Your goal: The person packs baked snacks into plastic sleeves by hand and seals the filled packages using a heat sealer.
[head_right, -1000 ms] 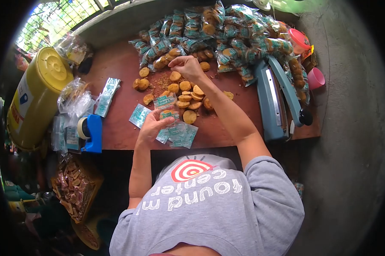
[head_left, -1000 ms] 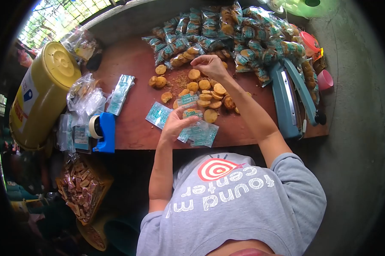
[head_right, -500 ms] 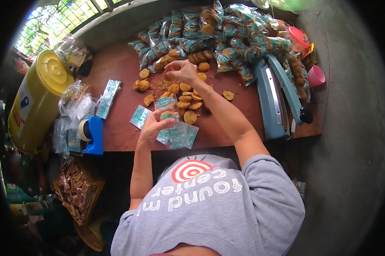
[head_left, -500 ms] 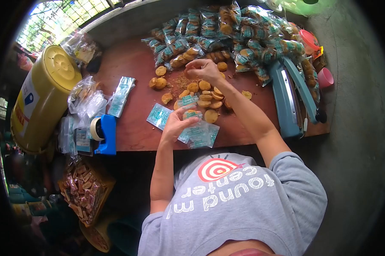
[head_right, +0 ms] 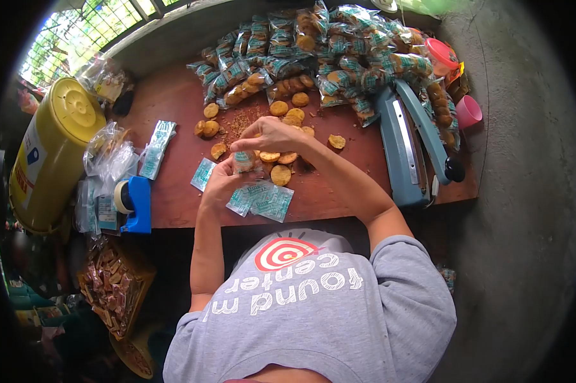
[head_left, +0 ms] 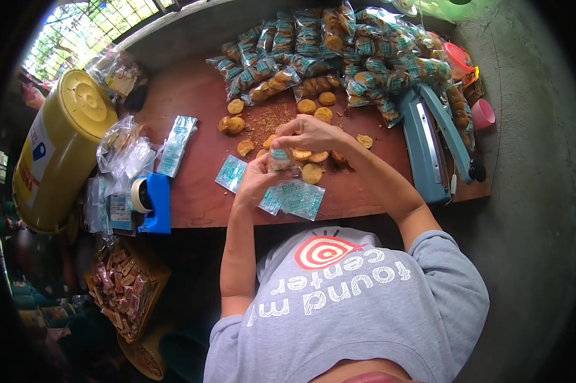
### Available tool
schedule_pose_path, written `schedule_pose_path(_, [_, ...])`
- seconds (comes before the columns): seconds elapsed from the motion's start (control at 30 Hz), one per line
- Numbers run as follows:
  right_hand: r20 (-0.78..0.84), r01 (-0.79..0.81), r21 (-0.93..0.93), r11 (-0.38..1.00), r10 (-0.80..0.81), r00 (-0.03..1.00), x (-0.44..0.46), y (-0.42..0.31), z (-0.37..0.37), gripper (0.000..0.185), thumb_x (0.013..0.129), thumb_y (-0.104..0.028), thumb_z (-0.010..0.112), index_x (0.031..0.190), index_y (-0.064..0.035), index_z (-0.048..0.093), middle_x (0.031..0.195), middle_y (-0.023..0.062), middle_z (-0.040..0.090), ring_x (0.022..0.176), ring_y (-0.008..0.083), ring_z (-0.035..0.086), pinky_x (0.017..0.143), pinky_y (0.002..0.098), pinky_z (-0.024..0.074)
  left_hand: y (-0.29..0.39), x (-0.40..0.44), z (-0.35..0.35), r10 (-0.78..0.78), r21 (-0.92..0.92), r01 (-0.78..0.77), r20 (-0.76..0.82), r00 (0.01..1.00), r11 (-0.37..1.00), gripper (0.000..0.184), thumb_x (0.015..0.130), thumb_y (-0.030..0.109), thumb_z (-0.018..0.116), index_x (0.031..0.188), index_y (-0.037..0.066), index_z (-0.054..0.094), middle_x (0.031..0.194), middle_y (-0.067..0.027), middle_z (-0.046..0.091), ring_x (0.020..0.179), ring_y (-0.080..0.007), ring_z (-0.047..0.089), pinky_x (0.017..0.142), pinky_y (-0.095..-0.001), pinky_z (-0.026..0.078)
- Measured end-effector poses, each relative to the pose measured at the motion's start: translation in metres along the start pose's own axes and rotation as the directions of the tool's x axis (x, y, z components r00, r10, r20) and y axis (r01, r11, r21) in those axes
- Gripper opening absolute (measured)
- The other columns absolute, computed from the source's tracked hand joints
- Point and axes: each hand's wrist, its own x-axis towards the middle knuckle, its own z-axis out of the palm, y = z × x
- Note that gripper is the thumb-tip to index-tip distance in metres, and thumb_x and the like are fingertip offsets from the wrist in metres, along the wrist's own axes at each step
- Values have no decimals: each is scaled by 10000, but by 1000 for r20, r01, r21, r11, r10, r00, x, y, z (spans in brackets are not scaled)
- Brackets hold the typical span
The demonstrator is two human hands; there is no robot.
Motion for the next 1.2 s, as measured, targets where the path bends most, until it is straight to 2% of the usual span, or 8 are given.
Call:
schedule_pose_path(0.13, [-110, 338, -431, 836, -421, 900, -2, 5, 14, 257, 823, -317, 592, 848, -69, 657, 729, 32, 625, 701, 103, 564, 783, 314, 418, -9, 3, -13, -77, -141, 83, 46, 996, 987, 333, 795, 115, 658, 1083, 4, 534, 938, -50, 620, 797, -117, 616, 736, -252, 513])
schedule_pose_path(0.2, [-78, 75, -223, 972, -94, 992, -2, -3, 18, 229, 845, -298, 561, 871, -92, 657, 712, 25, 610, 722, 119, 558, 891, 390, 319, -8, -1, -7, -74, -197, 86, 68, 995, 977, 333, 810, 125, 643, 1097, 2, 527, 962, -59, 611, 810, -124, 614, 739, -260, 513])
schedule_pose_path(0.33, [-145, 53, -117, 992, -70, 987, 14, 22, -4, 254, 827, -339, 549, 877, -112, 653, 664, 16, 627, 736, 189, 585, 936, 401, 233, -5, -5, -3, -86, -317, 118, 116, 990, 941, 370, 847, 136, 601, 1167, -4, 478, 1034, -88, 585, 856, -141, 607, 750, -275, 507])
schedule_pose_path(0.4, [-410, -165, -465, 870, -47, 911, 15, 33, -18, 247, 806, -309, 592, 960, -119, 625, 757, 44, 623, 836, 175, 559, 864, 429, 269, -4, -7, -3, -81, -332, 111, 104, 991, 937, 410, 841, 132, 607, 1193, -2, 445, 1035, -105, 590, 864, -178, 614, 765, -306, 507])
schedule_pose_path(0.67, [-378, -290, -704, 649, 3, 926, 8, 59, -7, 337, 657, -339, 673, 918, -131, 627, 897, 83, 641, 919, 261, 557, 864, 451, 278, -15, -4, 1, 56, -1, -56, -78, 995, 998, 559, 707, 120, 749, 1168, 21, 448, 954, -64, 601, 806, -121, 602, 708, -244, 490])
schedule_pose_path(0.87, [-521, -190, -553, 811, -159, 839, 13, 62, -17, 213, 727, -231, 649, 874, -78, 656, 814, 94, 660, 715, 202, 614, 837, 373, 354, -14, -2, 3, 81, 169, -60, -121, 989, 984, 628, 644, 136, 795, 1162, 45, 451, 925, -34, 588, 825, -107, 582, 709, -238, 485])
schedule_pose_path(0.93, [-491, 134, 147, 980, -45, 870, 14, 42, -23, 116, 785, -83, 598, 880, -38, 649, 874, 46, 655, 752, 97, 585, 744, 266, 433, -14, -1, 7, 104, 178, -80, -134, 985, 981, 643, 627, 135, 801, 1158, 41, 451, 939, -34, 579, 824, -105, 572, 706, -236, 481])
schedule_pose_path(1.2, [87, 0, 79, 997, -7, 996, -5, 2, -16, 175, 862, -121, 544, 959, -9, 636, 864, 25, 641, 782, 73, 564, 712, 253, 470, -7, 5, 18, 116, 286, -70, -147, 982, 956, 606, 636, 107, 776, 1148, 40, 457, 959, -30, 571, 842, -106, 570, 728, -245, 482])
